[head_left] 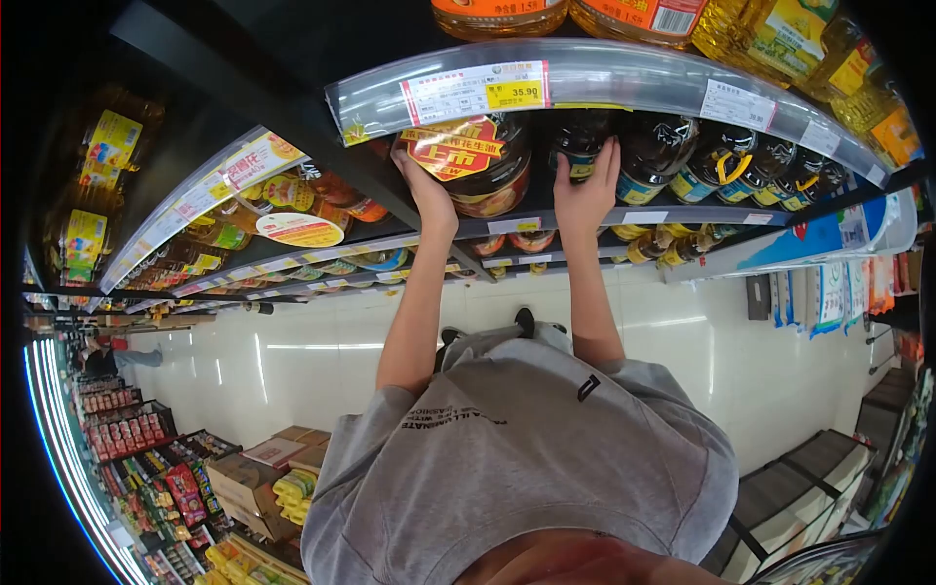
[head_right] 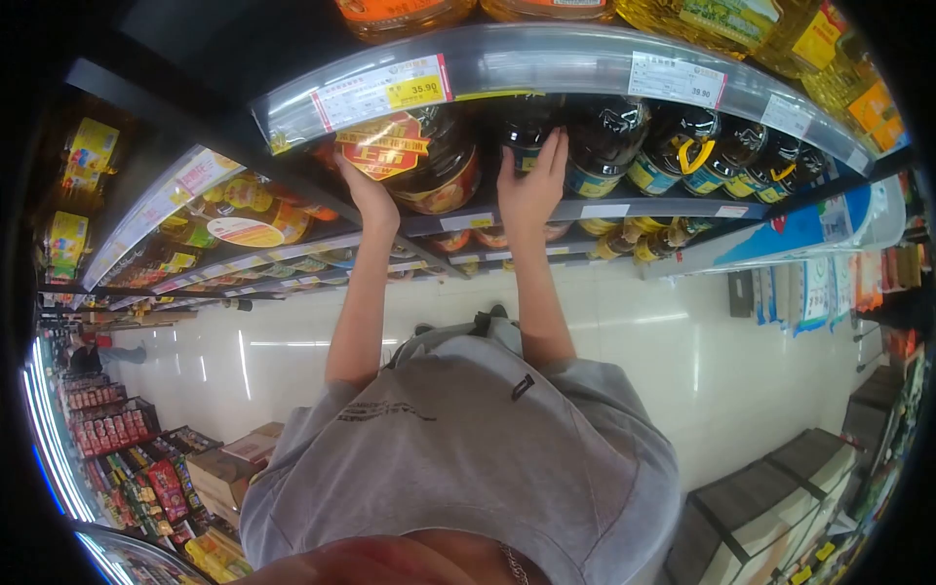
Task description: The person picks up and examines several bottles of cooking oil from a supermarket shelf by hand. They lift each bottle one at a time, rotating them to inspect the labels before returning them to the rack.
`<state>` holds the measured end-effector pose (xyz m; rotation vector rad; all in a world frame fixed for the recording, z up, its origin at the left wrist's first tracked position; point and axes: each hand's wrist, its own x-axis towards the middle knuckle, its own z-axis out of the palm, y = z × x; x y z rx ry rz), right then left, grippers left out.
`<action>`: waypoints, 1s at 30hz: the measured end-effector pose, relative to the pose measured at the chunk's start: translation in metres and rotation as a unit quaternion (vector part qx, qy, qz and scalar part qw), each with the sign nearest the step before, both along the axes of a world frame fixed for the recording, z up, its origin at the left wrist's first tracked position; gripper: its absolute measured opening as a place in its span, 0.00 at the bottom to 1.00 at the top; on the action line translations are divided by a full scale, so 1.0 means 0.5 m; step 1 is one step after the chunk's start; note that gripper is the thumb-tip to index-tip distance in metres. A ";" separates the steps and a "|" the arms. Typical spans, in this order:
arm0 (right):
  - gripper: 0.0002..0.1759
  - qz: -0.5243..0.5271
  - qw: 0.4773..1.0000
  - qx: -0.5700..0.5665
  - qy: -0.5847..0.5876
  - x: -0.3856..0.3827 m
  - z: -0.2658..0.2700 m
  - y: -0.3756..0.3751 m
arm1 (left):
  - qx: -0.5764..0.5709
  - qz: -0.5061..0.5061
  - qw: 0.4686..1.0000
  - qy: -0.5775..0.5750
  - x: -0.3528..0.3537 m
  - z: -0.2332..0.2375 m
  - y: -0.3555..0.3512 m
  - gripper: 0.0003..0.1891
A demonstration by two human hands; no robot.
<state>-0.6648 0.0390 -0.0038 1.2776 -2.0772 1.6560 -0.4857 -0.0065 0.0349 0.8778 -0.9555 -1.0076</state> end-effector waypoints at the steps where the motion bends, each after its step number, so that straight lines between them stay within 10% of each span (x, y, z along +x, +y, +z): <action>1: 0.37 0.017 0.998 -0.047 0.026 0.012 0.019 0.017 | 0.012 0.006 1.000 0.024 0.003 0.004 -0.009 0.28; 5: 0.30 0.300 0.926 -0.135 -0.188 0.040 0.047 0.006 | -0.003 0.007 0.992 0.129 0.010 -0.003 -0.081 0.26; 11: 0.23 0.432 0.891 -0.081 -0.117 0.043 0.186 -0.090 | -0.016 0.029 0.990 0.134 -0.002 0.000 -0.072 0.15; 12: 0.21 0.454 0.876 -0.057 -0.152 0.047 0.215 -0.087 | -0.077 0.079 0.994 -0.011 -0.003 0.011 -0.064 0.15; 17: 0.26 0.431 0.891 0.123 -0.068 0.046 0.206 -0.121 | -0.198 0.138 0.946 -0.214 -0.016 0.055 -0.024 0.17; 30: 0.26 0.261 0.956 -0.124 -0.052 0.048 0.221 0.012 | -0.208 -0.046 0.926 -0.313 -0.035 0.090 -0.017 0.18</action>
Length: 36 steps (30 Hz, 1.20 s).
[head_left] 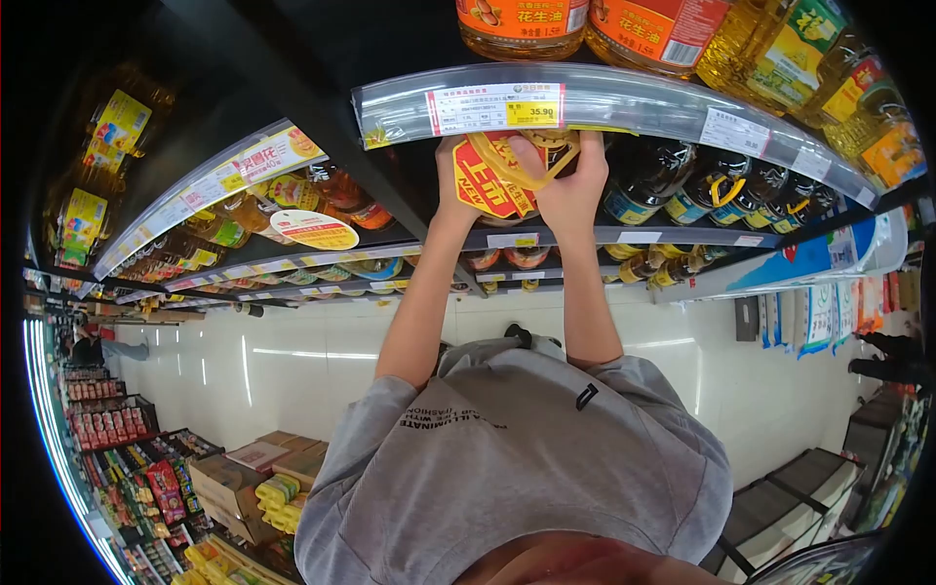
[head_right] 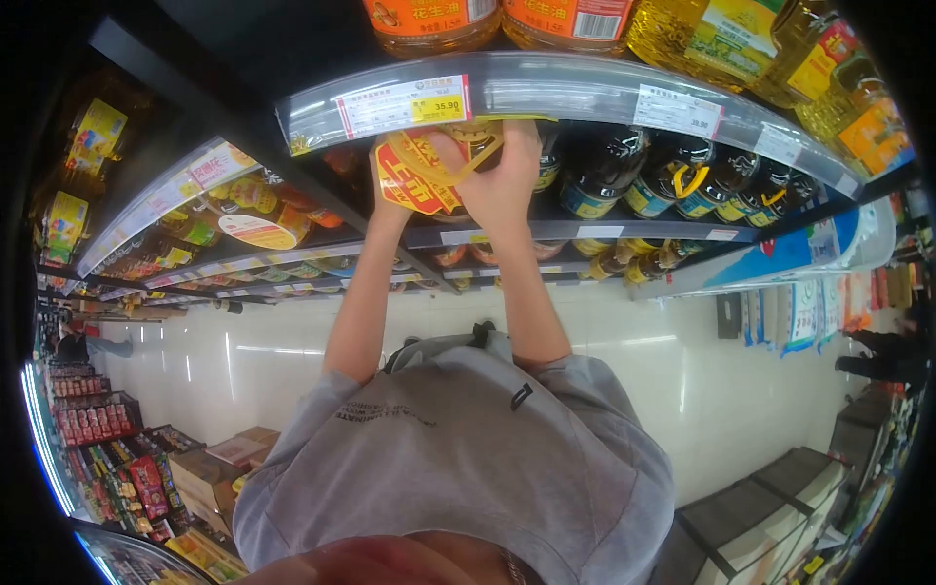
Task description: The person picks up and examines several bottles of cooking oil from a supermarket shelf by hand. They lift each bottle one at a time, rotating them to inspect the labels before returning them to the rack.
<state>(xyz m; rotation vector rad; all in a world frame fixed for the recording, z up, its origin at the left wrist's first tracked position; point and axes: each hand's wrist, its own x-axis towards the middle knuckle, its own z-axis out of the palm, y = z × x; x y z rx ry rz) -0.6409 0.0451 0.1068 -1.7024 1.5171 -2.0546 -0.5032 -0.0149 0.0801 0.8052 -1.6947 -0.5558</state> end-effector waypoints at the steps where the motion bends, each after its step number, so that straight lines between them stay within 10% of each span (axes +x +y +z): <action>1: 0.26 -0.004 1.000 -0.005 -0.003 0.002 0.002 -0.002 | -0.003 -0.004 1.000 0.001 -0.003 -0.003 -0.003 0.18; 7: 0.26 -0.006 0.997 -0.027 -0.067 0.009 0.015 -0.016 | 0.143 -0.094 0.974 0.148 -0.007 -0.010 -0.030 0.17; 12: 0.20 0.004 0.999 0.004 -0.048 -0.040 0.027 -0.035 | 0.068 -0.062 0.995 -0.050 -0.008 0.009 -0.010 0.20; 29: 0.12 0.056 0.991 0.030 -0.116 -0.072 0.014 -0.014 | -0.002 -0.029 0.995 -0.095 -0.044 0.043 0.053 0.39; 31: 0.12 0.054 0.990 0.027 -0.131 -0.062 0.016 -0.020 | -0.028 -0.051 0.996 -0.068 -0.022 0.016 0.059 0.35; 33: 0.14 0.023 0.990 -0.003 -0.138 -0.042 0.019 -0.024 | 0.054 -0.025 0.980 0.189 -0.012 -0.019 0.080 0.27; 36: 0.16 0.014 0.994 -0.003 -0.112 -0.018 0.030 -0.029 | 0.185 0.067 0.963 0.185 -0.027 -0.198 0.099 0.26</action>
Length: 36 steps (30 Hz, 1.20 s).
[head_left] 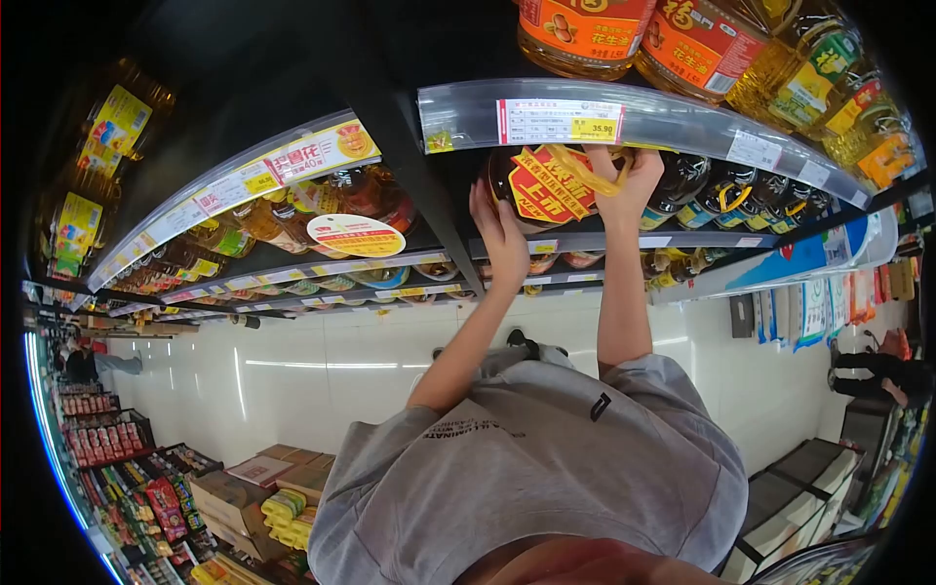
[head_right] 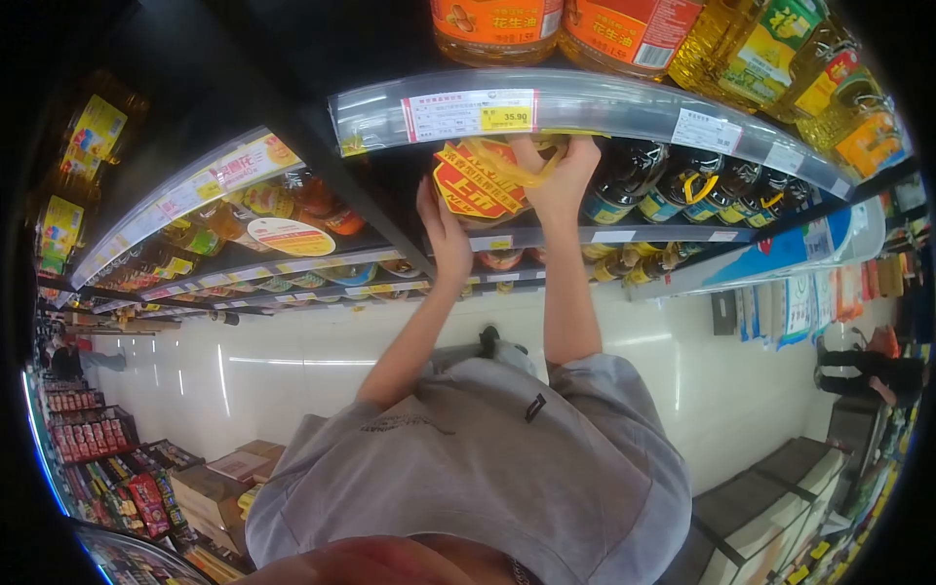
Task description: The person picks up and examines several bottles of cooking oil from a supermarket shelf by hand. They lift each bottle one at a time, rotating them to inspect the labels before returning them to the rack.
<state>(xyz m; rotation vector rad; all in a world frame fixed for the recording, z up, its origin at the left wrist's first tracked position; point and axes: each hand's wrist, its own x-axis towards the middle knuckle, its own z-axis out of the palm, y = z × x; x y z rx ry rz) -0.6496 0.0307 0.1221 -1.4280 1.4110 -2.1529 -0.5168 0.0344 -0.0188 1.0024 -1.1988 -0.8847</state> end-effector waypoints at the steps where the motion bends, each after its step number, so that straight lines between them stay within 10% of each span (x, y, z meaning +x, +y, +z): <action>1: 0.16 0.002 1.000 -0.001 0.000 0.008 0.001 -0.005 | 0.039 0.030 0.999 -0.014 -0.008 -0.024 0.006 0.27; 5: 0.16 0.001 0.999 0.010 0.039 0.048 0.003 -0.014 | 0.066 0.033 0.994 0.077 -0.042 -0.146 -0.045 0.31; 15: 0.23 0.010 0.988 -0.061 -0.142 0.085 -0.039 0.000 | -0.025 0.116 0.993 0.001 0.012 -0.026 -0.111 0.31; 18: 0.26 -0.030 0.994 -0.100 -0.024 0.063 -0.111 0.046 | -0.083 -0.012 0.991 0.107 0.021 -0.013 -0.085 0.29; 21: 0.26 -0.046 0.983 -0.169 -0.060 0.052 -0.145 0.082 | -0.123 0.074 0.989 -0.021 0.023 -0.054 -0.077 0.29; 25: 0.20 -0.065 0.964 -0.205 -0.153 0.001 -0.169 0.094 | 0.153 0.059 0.970 0.178 0.033 -0.015 -0.123 0.28; 36: 0.18 -0.044 0.955 -0.202 -0.213 -0.047 -0.186 0.116 | 0.230 0.008 0.940 0.251 0.032 0.026 -0.121 0.24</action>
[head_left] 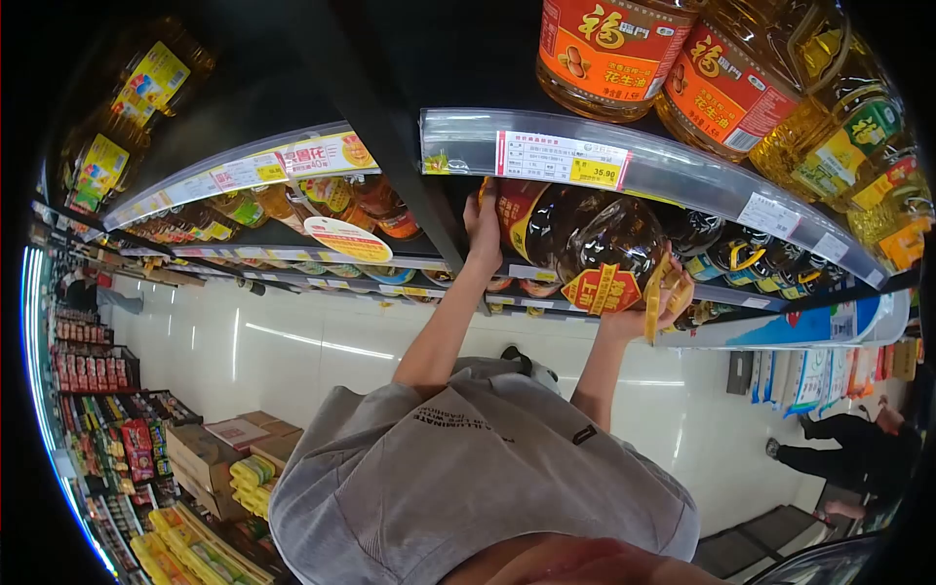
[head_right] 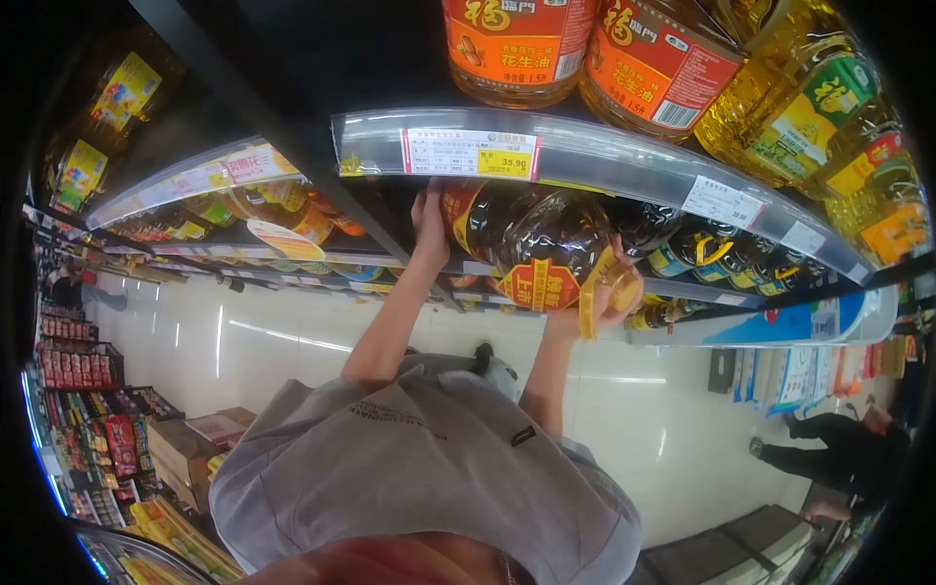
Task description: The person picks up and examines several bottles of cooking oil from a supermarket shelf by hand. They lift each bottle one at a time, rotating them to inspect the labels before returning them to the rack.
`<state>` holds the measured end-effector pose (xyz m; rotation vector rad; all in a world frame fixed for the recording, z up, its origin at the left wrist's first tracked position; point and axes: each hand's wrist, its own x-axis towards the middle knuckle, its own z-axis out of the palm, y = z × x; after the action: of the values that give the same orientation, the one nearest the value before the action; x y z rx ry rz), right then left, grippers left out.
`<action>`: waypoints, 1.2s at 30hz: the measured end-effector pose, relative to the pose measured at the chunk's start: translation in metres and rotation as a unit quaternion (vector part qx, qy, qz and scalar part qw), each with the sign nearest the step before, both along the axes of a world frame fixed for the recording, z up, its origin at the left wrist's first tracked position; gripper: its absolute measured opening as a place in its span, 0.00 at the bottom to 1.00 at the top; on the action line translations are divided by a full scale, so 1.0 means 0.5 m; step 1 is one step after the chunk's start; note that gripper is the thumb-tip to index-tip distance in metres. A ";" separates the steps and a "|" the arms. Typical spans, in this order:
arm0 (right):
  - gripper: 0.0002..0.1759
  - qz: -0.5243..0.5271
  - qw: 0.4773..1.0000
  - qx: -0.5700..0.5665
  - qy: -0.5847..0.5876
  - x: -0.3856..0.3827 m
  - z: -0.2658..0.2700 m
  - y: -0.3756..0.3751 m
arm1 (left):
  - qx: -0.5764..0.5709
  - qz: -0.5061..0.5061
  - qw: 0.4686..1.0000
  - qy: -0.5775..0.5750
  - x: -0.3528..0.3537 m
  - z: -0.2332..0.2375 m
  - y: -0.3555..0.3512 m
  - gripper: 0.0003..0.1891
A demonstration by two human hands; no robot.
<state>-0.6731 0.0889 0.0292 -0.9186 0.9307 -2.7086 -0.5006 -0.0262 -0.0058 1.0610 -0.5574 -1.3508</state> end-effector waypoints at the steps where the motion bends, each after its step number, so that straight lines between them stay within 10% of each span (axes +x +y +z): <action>1: 0.18 0.003 1.000 0.002 0.000 -0.005 -0.001 0.008 | 0.029 0.001 1.000 -0.003 -0.001 0.028 0.021 0.23; 13: 0.26 -0.078 0.981 0.158 0.076 -0.057 0.112 0.172 | -0.015 -0.100 0.994 0.034 0.049 0.086 0.239 0.26; 19: 0.28 0.023 0.971 0.177 -0.159 -0.014 0.160 0.219 | 0.085 -0.153 0.985 0.006 0.091 0.122 0.304 0.31; 26: 0.27 0.112 0.959 0.246 -0.088 0.033 0.099 0.280 | 0.201 -0.181 0.956 0.117 0.220 0.135 0.380 0.28; 36: 0.19 0.164 0.941 0.289 -0.065 0.428 0.160 0.287 | 0.314 -0.184 0.925 0.105 0.579 -0.031 0.546 0.39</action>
<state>-0.4591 0.2324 0.1093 -0.6826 1.3038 -2.0138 -0.2111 0.2469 -0.0211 1.3384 -0.1554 -2.0307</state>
